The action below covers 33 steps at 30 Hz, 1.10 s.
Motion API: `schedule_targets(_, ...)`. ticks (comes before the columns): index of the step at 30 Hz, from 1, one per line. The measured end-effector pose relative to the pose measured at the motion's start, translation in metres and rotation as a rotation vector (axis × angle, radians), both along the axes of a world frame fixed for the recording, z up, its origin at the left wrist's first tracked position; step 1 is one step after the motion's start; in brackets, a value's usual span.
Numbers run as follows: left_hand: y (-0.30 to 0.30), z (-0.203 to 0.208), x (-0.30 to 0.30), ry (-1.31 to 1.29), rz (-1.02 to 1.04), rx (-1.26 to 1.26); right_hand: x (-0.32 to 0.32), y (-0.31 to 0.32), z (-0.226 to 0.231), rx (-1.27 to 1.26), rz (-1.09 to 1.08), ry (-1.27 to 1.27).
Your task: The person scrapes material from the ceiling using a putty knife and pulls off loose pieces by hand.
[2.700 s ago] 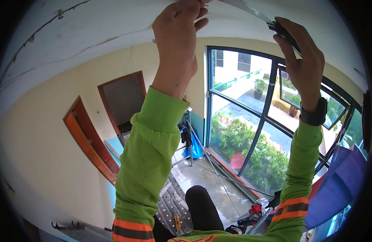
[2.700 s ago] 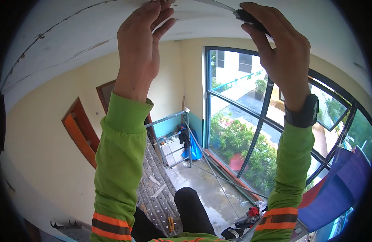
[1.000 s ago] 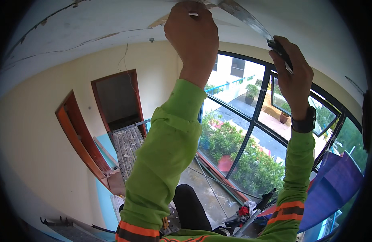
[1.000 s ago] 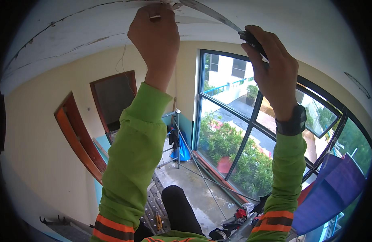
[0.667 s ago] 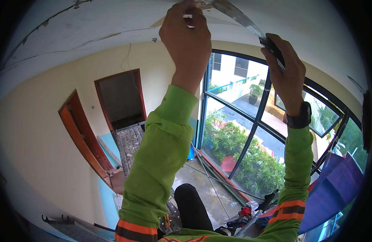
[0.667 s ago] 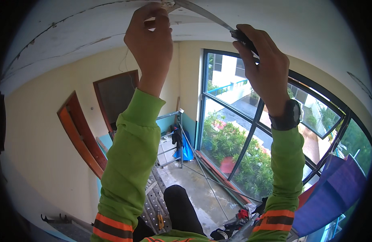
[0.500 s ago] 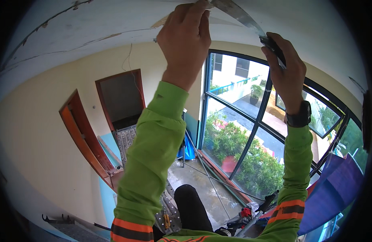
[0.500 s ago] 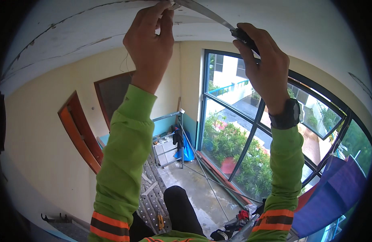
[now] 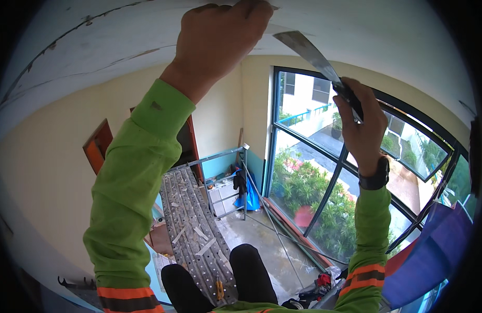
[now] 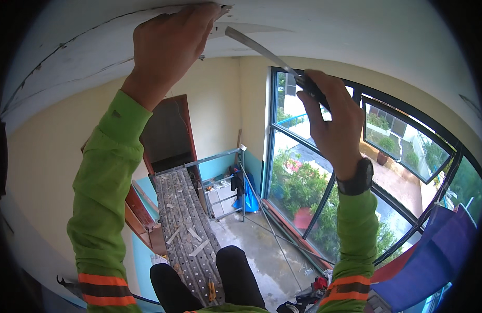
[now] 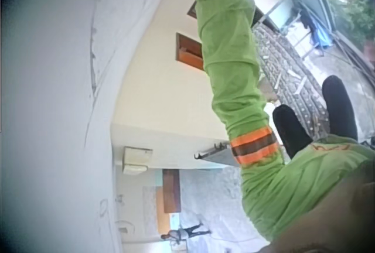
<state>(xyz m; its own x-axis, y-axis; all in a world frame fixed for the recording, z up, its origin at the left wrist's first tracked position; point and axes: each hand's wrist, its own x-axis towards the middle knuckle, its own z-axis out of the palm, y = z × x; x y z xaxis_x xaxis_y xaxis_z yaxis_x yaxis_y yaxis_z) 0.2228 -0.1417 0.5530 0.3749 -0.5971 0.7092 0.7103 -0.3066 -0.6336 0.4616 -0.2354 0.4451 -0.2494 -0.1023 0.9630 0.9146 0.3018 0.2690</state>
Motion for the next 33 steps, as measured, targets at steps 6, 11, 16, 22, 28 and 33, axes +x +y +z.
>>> schedule_targets(6, 0.027, 0.006, 0.000, 0.024, -0.052, 0.141, -0.009, 0.010, -0.018, -0.076, 0.116, 0.105)
schedule_targets(11, 0.037, -0.014, 0.002, -0.079, -0.207, 0.012, -0.015, 0.011, -0.022, -0.105, 0.116, 0.151)
schedule_targets(16, 0.042, -0.033, 0.006, -0.268, -0.709, -0.438, -0.017, 0.015, -0.021, -0.068, 0.179, 0.193)
schedule_targets(22, -0.002, -0.030, 0.041, -0.381, -1.461, -0.983, -0.020, 0.021, -0.016, 0.047, 0.160, 0.179)
schedule_targets(28, -0.031, -0.025, 0.058, -0.527, -1.754, -1.245, -0.034, 0.029, -0.023, 0.072, 0.133, 0.225)
schedule_targets(33, -0.028, -0.027, 0.049, -0.437, -1.893, -1.257, -0.039, 0.032, -0.030, 0.009, 0.206, 0.286)
